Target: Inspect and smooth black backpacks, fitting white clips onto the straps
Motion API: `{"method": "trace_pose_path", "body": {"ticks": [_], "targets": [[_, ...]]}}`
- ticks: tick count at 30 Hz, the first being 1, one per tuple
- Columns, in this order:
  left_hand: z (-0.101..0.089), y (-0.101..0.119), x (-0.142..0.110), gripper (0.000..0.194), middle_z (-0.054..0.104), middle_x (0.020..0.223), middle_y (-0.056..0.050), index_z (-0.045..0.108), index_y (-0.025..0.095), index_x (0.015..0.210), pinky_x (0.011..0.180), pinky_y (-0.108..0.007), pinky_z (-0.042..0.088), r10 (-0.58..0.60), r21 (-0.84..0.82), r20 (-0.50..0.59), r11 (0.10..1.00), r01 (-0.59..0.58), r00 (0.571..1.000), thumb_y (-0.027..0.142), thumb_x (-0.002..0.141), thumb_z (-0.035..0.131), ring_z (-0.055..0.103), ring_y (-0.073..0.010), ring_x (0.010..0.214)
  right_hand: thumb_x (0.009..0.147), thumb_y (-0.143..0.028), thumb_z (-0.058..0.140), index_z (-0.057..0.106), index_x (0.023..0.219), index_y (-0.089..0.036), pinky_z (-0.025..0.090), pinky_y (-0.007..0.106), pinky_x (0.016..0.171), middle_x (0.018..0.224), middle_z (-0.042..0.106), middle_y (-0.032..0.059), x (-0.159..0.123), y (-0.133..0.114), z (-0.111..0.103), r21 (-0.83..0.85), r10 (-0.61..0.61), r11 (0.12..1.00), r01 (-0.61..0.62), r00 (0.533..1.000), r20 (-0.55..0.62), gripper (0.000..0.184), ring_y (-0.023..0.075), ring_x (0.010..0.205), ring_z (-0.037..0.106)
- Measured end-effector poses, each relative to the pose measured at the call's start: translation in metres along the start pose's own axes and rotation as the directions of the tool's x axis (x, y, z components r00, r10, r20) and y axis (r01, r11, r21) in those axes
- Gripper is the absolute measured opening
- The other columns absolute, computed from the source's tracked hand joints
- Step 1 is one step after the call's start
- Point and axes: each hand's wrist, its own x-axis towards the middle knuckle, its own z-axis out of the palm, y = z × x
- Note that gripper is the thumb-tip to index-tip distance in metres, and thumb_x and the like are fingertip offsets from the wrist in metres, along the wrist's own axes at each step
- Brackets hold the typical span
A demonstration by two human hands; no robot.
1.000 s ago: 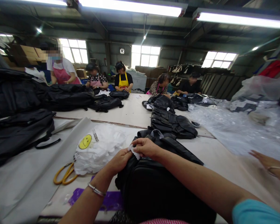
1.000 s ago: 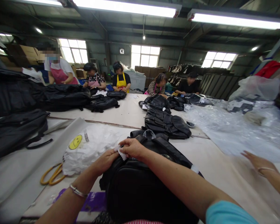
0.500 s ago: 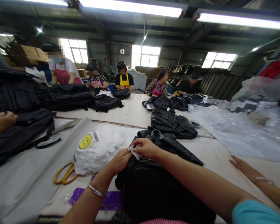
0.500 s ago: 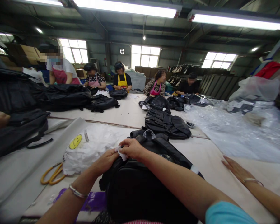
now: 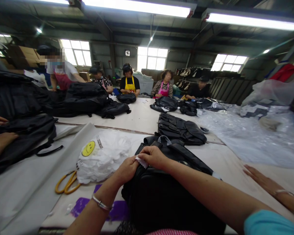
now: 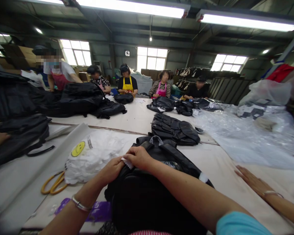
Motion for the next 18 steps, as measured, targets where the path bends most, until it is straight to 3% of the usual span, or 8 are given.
{"method": "trace_pose_path", "body": {"ticks": [3,5,7,11,15,18], "targets": [[0.001,0.001,0.0,0.034,0.074,0.097,-0.006,0.071,0.017,0.095,0.086,-0.031,0.044,0.009,0.0,0.012,1.0,-0.009,1.0,0.034,0.092,0.043,0.064,-0.0254,0.094,0.086,-0.026,0.061,0.07,0.076,-0.014,0.041,0.022,0.054,0.061,0.062,0.0,0.003,-0.005,-0.005,-0.118,0.026,0.993,-0.023,0.999,0.02,0.018,0.0115,0.057,0.055],[0.001,0.001,0.0,0.032,0.073,0.097,-0.007,0.07,0.016,0.095,0.086,-0.032,0.044,0.013,0.008,-0.002,1.0,-0.013,1.0,0.034,0.092,0.043,0.064,-0.0261,0.095,0.082,-0.023,0.066,0.073,0.089,-0.015,0.044,0.023,0.061,0.071,0.066,0.0009,0.004,-0.008,-0.007,-0.236,-0.057,0.97,0.058,0.998,0.011,0.012,0.013,0.065,0.059],[0.0,-0.001,0.001,0.031,0.073,0.098,-0.008,0.069,0.016,0.093,0.086,-0.032,0.045,0.006,0.009,-0.011,1.0,-0.006,1.0,0.034,0.092,0.044,0.064,-0.0267,0.096,0.08,-0.021,0.069,0.074,0.097,-0.018,0.046,0.025,0.072,0.084,0.068,0.0023,0.006,-0.011,-0.006,-0.345,-0.167,0.923,0.167,0.985,0.032,0.018,0.0148,0.077,0.061],[0.001,-0.002,0.0,0.032,0.073,0.096,-0.008,0.068,0.017,0.09,0.086,-0.032,0.045,0.022,0.051,-0.005,0.998,-0.022,1.0,0.034,0.092,0.041,0.064,-0.0258,0.095,0.079,-0.014,0.068,0.075,0.081,-0.017,0.047,0.025,0.08,0.091,0.068,0.0043,0.016,-0.019,-0.002,-0.475,-0.263,0.83,0.292,0.956,0.129,0.007,0.0162,0.085,0.063],[0.004,-0.001,-0.001,0.026,0.07,0.078,-0.005,0.064,0.018,0.073,0.075,-0.03,0.045,0.002,0.258,0.063,0.966,-0.018,0.998,0.027,0.086,0.044,0.063,-0.0225,0.078,0.084,-0.016,0.064,0.072,0.082,-0.014,0.047,0.028,0.083,0.091,0.069,0.0083,0.034,-0.042,-0.001,-0.618,-0.385,0.704,0.35,0.919,0.082,0.008,0.0194,0.09,0.063],[0.003,0.0,-0.002,0.025,0.071,0.081,-0.003,0.064,0.018,0.078,0.075,-0.029,0.045,0.029,0.237,0.095,0.97,-0.051,0.995,0.024,0.086,0.041,0.063,-0.0209,0.079,0.085,-0.019,0.064,0.072,0.084,-0.015,0.047,0.03,0.082,0.093,0.07,0.0079,0.044,-0.056,-0.005,-0.614,-0.376,0.705,0.355,0.921,0.101,0.009,0.0196,0.089,0.063]]}}
